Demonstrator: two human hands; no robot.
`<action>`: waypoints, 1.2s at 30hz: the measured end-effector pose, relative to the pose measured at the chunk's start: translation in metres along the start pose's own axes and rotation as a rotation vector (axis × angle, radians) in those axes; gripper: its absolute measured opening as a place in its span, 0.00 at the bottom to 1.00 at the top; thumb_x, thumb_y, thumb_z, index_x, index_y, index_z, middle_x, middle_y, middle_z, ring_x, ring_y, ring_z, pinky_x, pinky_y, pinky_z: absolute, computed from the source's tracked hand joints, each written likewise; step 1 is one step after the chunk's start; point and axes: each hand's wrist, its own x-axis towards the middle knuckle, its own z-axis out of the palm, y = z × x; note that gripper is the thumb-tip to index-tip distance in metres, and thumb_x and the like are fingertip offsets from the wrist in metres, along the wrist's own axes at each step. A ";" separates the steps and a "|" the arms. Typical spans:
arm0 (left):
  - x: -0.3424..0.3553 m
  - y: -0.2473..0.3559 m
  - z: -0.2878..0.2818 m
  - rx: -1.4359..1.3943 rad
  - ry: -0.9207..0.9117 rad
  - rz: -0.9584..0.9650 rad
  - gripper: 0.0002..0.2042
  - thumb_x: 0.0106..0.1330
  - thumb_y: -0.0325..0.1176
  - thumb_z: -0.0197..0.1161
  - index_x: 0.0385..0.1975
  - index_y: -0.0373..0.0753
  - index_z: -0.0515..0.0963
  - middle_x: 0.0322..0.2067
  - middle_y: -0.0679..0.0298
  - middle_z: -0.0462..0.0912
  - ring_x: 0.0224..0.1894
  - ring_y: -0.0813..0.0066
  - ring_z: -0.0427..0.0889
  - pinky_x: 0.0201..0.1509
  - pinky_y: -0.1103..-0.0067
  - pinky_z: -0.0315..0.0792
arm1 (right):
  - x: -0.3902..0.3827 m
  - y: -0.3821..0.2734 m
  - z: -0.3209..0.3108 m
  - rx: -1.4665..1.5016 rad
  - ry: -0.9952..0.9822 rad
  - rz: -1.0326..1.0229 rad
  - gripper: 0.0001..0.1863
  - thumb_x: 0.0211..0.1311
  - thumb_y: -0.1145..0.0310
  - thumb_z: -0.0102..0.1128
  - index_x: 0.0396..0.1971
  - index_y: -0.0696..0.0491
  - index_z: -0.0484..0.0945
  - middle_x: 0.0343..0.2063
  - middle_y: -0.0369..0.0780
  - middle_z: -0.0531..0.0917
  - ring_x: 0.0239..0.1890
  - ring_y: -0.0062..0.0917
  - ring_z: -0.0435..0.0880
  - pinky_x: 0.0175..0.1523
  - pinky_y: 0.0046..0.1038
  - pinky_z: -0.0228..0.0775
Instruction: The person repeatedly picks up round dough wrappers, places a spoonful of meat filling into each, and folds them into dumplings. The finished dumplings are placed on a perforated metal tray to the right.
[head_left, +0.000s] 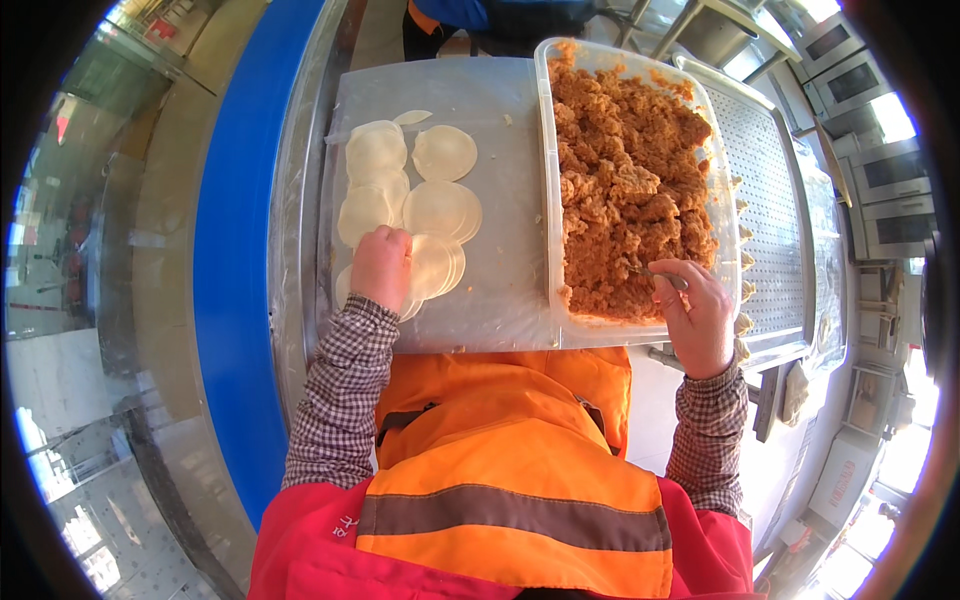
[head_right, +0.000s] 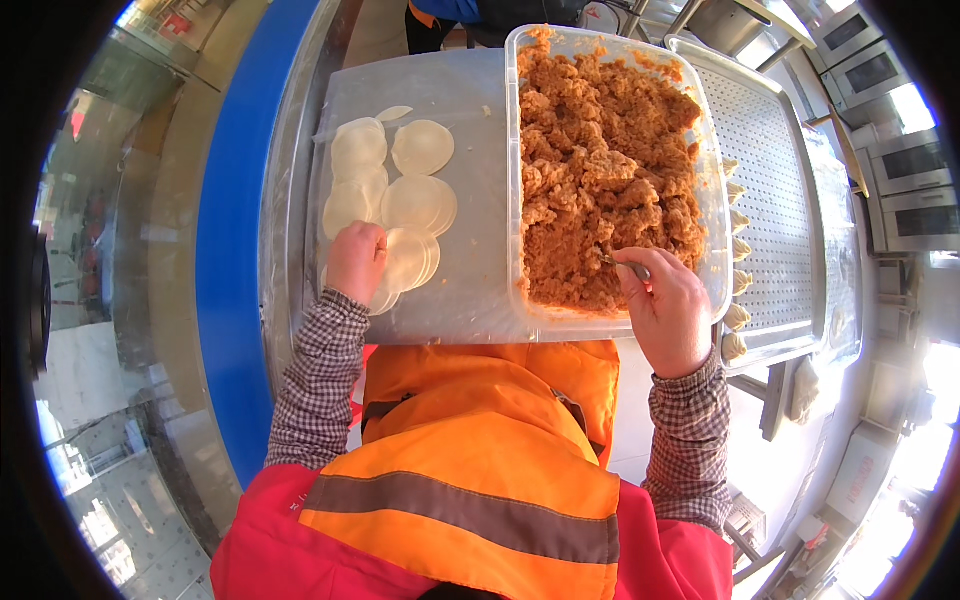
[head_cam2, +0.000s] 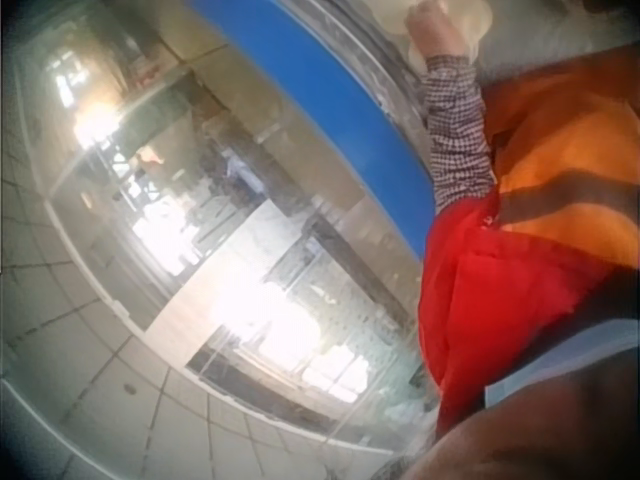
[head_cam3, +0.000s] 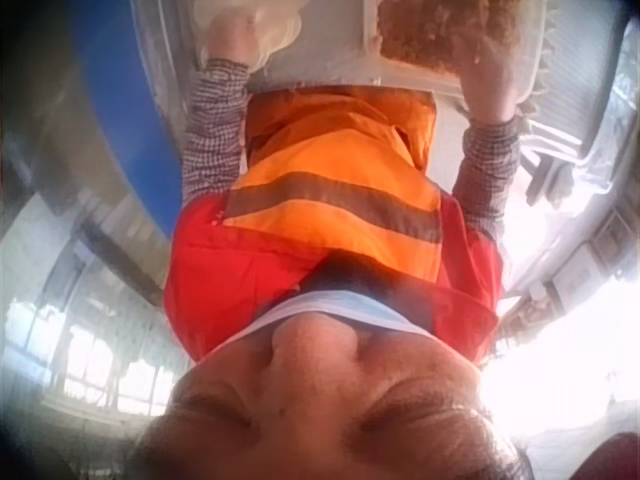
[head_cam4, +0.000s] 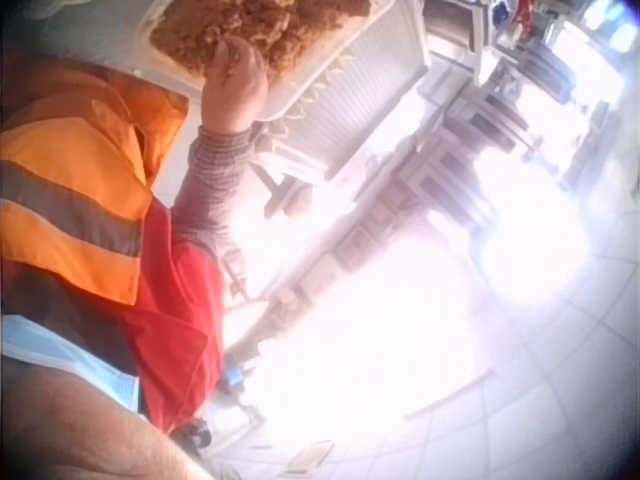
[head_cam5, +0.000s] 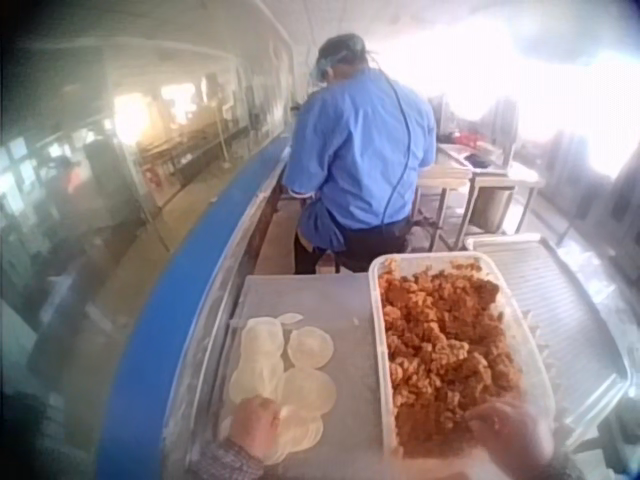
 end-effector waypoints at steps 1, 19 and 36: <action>-0.002 -0.002 0.002 -0.013 0.011 0.021 0.08 0.48 0.19 0.62 0.27 0.36 0.75 0.27 0.55 0.76 0.34 0.55 0.76 0.38 0.65 0.71 | -0.003 0.000 0.002 0.008 0.012 0.000 0.08 0.61 0.72 0.57 0.39 0.56 0.79 0.32 0.43 0.82 0.31 0.32 0.83 0.36 0.27 0.74; 0.055 -0.108 -0.010 -0.093 0.077 -0.223 0.12 0.54 0.26 0.64 0.39 0.35 0.78 0.38 0.55 0.82 0.39 0.62 0.81 0.43 0.72 0.75 | -0.015 0.000 0.015 0.048 0.077 0.030 0.07 0.62 0.73 0.56 0.38 0.58 0.78 0.33 0.44 0.82 0.34 0.34 0.82 0.39 0.28 0.73; -0.020 -0.049 -0.043 -1.180 0.252 -0.390 0.13 0.70 0.32 0.49 0.49 0.32 0.68 0.49 0.52 0.77 0.49 0.60 0.79 0.52 0.69 0.74 | -0.023 -0.001 0.007 -0.122 0.311 -0.089 0.04 0.57 0.76 0.58 0.33 0.57 0.78 0.27 0.44 0.82 0.30 0.38 0.81 0.34 0.31 0.73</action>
